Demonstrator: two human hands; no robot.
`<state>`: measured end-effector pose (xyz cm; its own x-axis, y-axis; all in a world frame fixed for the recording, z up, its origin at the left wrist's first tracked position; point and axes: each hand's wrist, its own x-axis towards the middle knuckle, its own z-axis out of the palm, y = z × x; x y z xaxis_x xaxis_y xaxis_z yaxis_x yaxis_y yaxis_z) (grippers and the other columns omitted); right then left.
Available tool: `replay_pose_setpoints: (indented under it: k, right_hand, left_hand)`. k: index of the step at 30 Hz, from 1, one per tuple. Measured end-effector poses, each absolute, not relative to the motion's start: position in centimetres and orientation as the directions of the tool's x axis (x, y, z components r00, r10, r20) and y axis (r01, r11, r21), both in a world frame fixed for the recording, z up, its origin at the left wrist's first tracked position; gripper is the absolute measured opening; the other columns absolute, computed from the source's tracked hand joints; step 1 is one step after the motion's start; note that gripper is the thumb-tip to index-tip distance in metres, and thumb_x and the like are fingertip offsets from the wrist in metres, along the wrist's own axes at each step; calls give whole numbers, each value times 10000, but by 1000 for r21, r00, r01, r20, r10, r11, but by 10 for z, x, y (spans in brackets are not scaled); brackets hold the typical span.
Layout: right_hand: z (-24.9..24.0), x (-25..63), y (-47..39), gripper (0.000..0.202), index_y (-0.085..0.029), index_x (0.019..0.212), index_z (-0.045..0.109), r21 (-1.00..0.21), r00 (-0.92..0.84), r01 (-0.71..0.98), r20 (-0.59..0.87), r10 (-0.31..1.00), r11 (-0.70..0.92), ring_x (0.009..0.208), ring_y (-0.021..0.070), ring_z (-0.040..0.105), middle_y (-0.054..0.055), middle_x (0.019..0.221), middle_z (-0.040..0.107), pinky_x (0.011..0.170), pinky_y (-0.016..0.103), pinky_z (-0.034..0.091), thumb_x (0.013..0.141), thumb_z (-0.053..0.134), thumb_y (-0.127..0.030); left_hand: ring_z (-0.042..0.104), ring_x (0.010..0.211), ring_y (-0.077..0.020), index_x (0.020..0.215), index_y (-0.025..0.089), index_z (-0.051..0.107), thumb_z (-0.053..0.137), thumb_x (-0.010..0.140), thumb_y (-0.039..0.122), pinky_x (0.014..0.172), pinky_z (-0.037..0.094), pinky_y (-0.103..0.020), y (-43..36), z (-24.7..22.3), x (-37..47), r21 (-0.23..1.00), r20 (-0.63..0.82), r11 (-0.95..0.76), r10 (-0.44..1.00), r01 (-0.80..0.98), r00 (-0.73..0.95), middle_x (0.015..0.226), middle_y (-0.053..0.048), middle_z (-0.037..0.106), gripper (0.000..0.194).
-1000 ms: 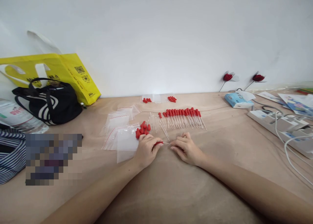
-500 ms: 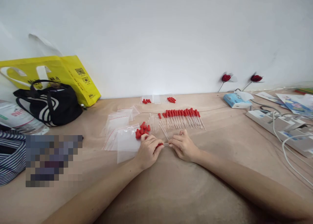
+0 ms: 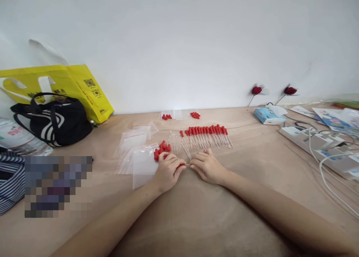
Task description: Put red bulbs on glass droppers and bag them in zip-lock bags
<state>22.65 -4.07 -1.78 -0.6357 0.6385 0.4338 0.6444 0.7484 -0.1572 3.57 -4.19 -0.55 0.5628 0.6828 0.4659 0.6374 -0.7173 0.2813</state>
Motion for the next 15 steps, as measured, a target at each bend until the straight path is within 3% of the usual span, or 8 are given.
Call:
replay_pose_setpoints:
  k: [4,7,12,15]
  right_hand:
    - [-6,229,-44,212,-186,858,622,-115,-645,669,402,650,735,762,150,473,44,761,597,679,310,194,841,420,-250]
    - [-1,231,-37,196,-191,842,633,-173,-579,728,363,730,663,756,151,498,40,760,613,684,303,214,811,442,-226]
    - [4,224,0,246,-191,971,584,-482,-160,828,285,945,286,726,143,557,30,819,646,668,253,294,800,414,-238]
    - [7,207,22,258,-176,1003,531,-507,33,857,230,973,91,767,174,575,44,817,651,659,257,301,771,443,-248]
  left_hand:
    - [543,783,-164,823,215,587,435,851,240,835,244,-374,-41,-4,33,251,493,-707,681,661,541,787,15,667,157]
    - [532,894,-196,984,211,554,472,827,280,851,252,-375,-38,-3,28,239,567,-628,709,741,419,933,-29,646,190]
    - [502,958,-243,1062,185,496,532,761,289,828,276,-385,-31,-5,20,220,618,-445,752,868,229,1026,-78,592,320]
    - [498,961,-248,1031,202,496,541,746,274,826,270,-394,-29,-7,18,192,595,-412,771,891,228,1025,-68,589,297]
